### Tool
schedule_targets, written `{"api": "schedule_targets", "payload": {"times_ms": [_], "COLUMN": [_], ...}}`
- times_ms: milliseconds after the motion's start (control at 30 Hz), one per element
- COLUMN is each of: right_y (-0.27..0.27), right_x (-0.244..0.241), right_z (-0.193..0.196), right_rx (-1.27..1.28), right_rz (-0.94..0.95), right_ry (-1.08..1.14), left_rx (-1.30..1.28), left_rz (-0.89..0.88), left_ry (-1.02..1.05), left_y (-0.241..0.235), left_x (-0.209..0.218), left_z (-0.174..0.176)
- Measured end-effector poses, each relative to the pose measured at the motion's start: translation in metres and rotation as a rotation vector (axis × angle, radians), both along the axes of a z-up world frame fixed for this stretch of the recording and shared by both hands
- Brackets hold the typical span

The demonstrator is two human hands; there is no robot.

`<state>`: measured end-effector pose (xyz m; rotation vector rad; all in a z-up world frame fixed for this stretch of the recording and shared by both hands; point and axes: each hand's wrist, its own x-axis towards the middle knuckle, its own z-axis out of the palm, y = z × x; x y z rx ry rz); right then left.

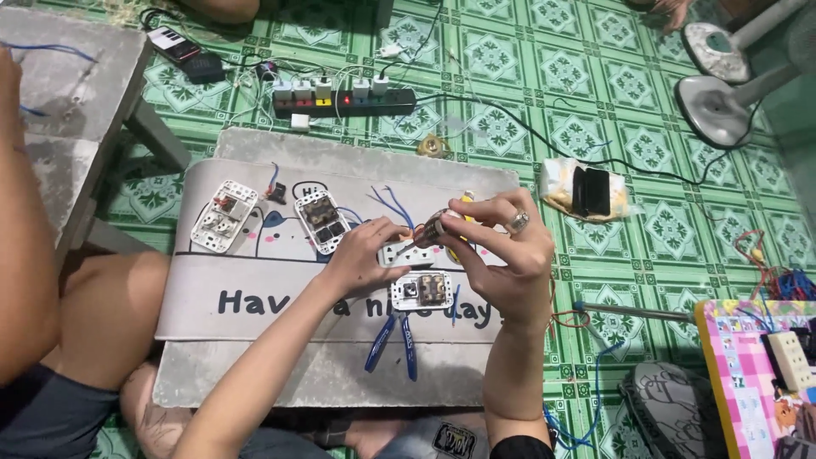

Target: The person assembles electrical socket units by inserting wires into terminals and tightening screws with a screwdriver. They handle multiple socket housings and wires, using pliers to strip or adjust wires as needed.

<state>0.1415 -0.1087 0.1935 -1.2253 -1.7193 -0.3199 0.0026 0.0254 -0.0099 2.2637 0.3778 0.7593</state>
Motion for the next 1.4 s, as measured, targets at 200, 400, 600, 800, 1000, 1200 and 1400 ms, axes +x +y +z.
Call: {"api": "schedule_targets", "payload": {"times_ms": [200,400,600,800,1000,1200,1400], "right_y": [0.003,0.005,0.008,0.006,0.004,0.002,0.003], "right_x": [0.008,0.002,0.002,0.002,0.001,0.001,0.007], "right_z": [-0.003,-0.005,-0.009,-0.006,-0.007,0.0,-0.015], "right_rx": [-0.011,-0.027,-0.008,-0.062,-0.048,-0.115,-0.2], "right_rz": [0.077,0.126,0.105,0.168,0.105,0.151,0.289], "right_ry": [0.022,0.077,0.111,0.131,0.141,0.154,0.226], "left_rx": [0.006,-0.008,0.007,0.0,-0.015,-0.016,-0.006], "left_rz": [0.016,0.028,0.038,0.048,0.047,0.049,0.069], "left_ry": [-0.007,0.0,0.003,0.027,0.014,0.001,0.012], "left_y": [0.0,0.0,0.002,0.002,0.001,0.0,-0.001], "left_x": [0.001,0.003,0.003,0.002,0.002,0.003,0.001], "left_z": [0.002,-0.001,-0.007,-0.006,-0.004,-0.003,-0.002]}}
